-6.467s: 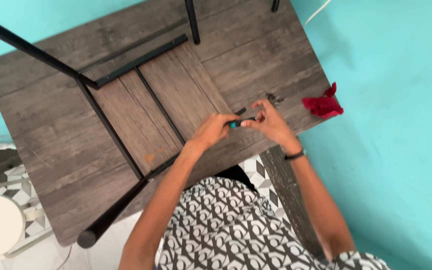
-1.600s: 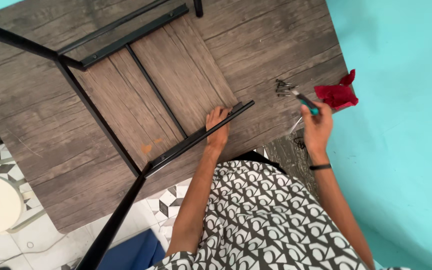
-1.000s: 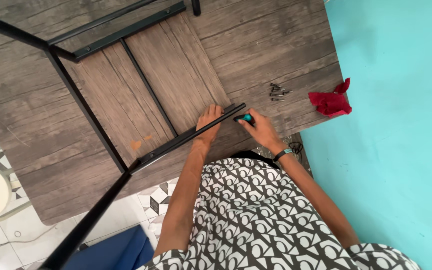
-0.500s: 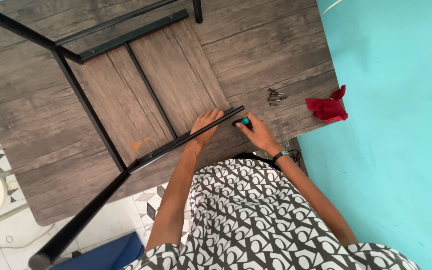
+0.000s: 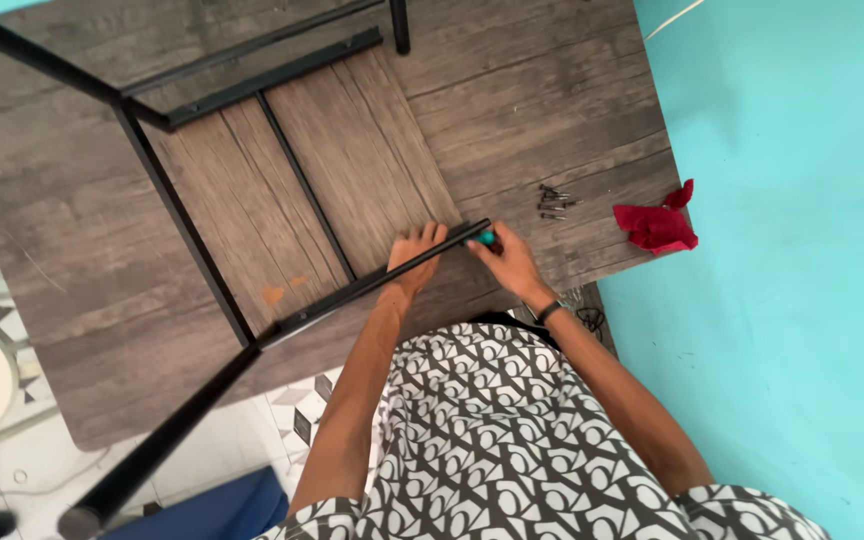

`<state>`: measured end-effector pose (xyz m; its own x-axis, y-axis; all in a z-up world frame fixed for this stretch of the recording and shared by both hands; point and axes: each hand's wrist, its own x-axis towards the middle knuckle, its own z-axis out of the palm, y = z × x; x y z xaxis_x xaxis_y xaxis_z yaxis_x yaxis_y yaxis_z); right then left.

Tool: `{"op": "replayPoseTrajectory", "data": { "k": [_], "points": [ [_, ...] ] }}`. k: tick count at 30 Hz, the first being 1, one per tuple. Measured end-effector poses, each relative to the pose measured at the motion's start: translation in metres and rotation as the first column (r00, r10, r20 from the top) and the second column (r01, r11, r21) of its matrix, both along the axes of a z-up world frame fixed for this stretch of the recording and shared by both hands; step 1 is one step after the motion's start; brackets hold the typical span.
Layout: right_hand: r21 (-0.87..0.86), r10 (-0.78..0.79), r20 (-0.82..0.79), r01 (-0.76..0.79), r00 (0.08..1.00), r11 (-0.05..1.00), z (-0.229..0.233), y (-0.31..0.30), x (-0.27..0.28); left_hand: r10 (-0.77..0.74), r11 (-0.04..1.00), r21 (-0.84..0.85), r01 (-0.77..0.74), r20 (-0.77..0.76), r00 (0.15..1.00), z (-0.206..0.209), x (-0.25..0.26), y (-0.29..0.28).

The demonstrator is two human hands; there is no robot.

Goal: The person assembles a table by attaching metal legs to a wooden tabletop using a screwdriver. They position the legs, insert screws, and tighten them to secure the frame to the tabletop.

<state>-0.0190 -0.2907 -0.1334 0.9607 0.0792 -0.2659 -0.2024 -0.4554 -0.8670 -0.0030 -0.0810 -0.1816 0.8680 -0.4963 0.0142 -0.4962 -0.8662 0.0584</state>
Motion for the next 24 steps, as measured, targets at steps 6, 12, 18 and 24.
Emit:
{"op": "replayPoseTrajectory", "data": {
  "k": [6, 12, 18, 24],
  "points": [
    [0.020, -0.017, -0.033, 0.017, 0.999, 1.000, -0.013, 0.013, 0.014, 0.249, 0.731, -0.589, -0.344, -0.239, 0.938, 0.022, -0.020, -0.001],
    [-0.041, -0.025, -0.023, 0.024, 0.999, 0.999, 0.006, 0.024, 0.018, 0.247, 0.550, -0.739, -0.389, -0.302, 0.921, 0.029, -0.035, 0.007],
    [0.044, 0.015, -0.029, -0.013, 0.999, 0.999, -0.002, 0.022, 0.019, 0.276, 0.534, -0.707, -0.464, -0.372, 0.886, 0.000, -0.034, 0.005],
    [0.129, -0.019, -0.037, 0.024, 0.999, 0.991, -0.007, 0.022, 0.013, 0.278, 0.578, -0.627, -0.522, -0.451, 0.848, -0.005, -0.036, 0.004]
  ]
}}
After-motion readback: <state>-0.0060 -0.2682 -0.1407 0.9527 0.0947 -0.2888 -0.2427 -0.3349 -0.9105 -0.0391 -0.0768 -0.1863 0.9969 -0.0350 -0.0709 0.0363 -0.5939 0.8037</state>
